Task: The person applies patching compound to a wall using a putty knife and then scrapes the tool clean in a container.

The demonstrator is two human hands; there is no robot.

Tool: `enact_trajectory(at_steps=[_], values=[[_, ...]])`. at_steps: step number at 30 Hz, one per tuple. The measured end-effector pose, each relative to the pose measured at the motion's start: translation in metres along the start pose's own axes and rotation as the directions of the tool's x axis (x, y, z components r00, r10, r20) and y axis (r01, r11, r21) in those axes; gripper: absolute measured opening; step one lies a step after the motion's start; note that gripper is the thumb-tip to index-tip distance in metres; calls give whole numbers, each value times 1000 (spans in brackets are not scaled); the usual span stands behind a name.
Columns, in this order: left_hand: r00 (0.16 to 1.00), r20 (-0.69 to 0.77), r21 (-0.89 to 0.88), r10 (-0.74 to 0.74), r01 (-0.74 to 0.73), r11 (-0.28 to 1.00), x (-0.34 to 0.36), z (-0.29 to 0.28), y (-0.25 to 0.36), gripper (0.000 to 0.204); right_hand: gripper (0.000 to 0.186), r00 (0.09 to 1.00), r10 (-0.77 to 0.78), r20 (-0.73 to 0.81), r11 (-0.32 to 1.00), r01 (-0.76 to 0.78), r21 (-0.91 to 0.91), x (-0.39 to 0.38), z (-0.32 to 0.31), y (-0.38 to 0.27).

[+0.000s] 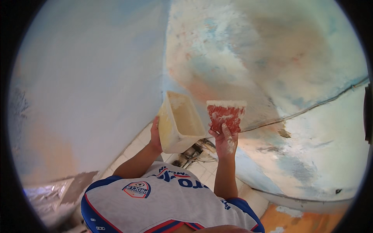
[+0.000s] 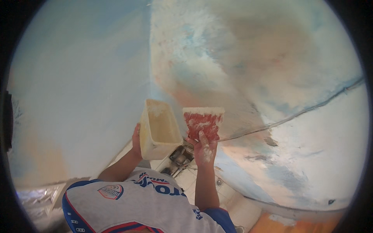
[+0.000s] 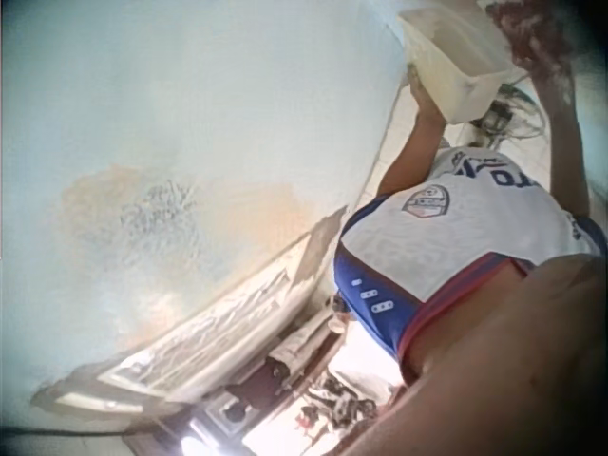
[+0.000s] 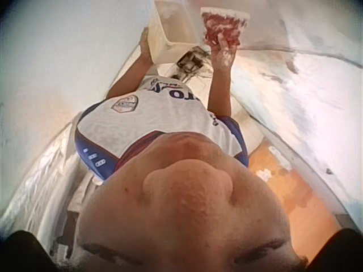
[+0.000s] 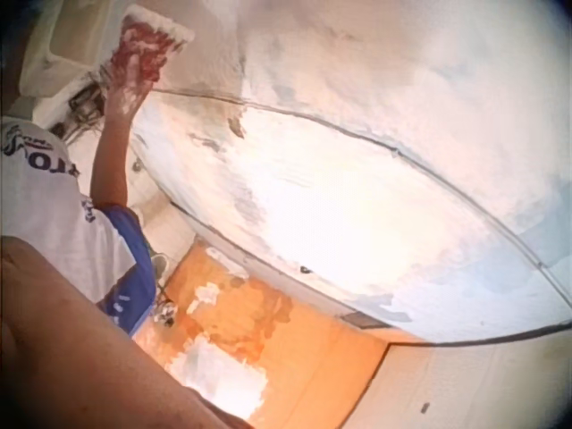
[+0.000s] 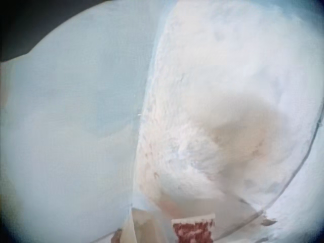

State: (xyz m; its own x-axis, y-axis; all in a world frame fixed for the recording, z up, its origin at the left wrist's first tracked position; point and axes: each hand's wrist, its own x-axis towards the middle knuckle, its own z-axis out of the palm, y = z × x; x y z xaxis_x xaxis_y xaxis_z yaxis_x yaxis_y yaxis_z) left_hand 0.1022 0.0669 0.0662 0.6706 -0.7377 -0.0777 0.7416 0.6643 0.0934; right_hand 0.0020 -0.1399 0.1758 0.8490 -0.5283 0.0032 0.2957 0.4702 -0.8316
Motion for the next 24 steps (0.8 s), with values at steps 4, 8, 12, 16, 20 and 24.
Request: enact_trajectory(at_steps=[4, 8, 12, 16, 20, 24], values=[[980, -112, 98, 167, -157, 983, -18, -21, -21, 71, 32, 982, 128, 138, 983, -144, 112, 18, -26, 13], [959, -127, 139, 255, -237, 961, -30, -36, -35, 69, 35, 979, 81, 189, 991, -100, 89, 29, -38, 13], [945, -131, 147, 300, -281, 948, -40, -55, -41, 70, 36, 963, 94, 252, 973, -142, 181, 41, -30, 7], [930, -91, 160, 355, -339, 927, -30, -39, -20, 71, 35, 968, 35, 247, 949, -110, 297, 71, 21, -6], [955, -34, 133, 294, -287, 949, -29, -29, 16, 72, 35, 954, -153, 257, 977, 107, 185, 94, 87, -37], [967, 14, 211, 253, -250, 945, -23, -34, 47, 73, 35, 868, -395, 302, 912, 410, 14, 135, 134, -92]])
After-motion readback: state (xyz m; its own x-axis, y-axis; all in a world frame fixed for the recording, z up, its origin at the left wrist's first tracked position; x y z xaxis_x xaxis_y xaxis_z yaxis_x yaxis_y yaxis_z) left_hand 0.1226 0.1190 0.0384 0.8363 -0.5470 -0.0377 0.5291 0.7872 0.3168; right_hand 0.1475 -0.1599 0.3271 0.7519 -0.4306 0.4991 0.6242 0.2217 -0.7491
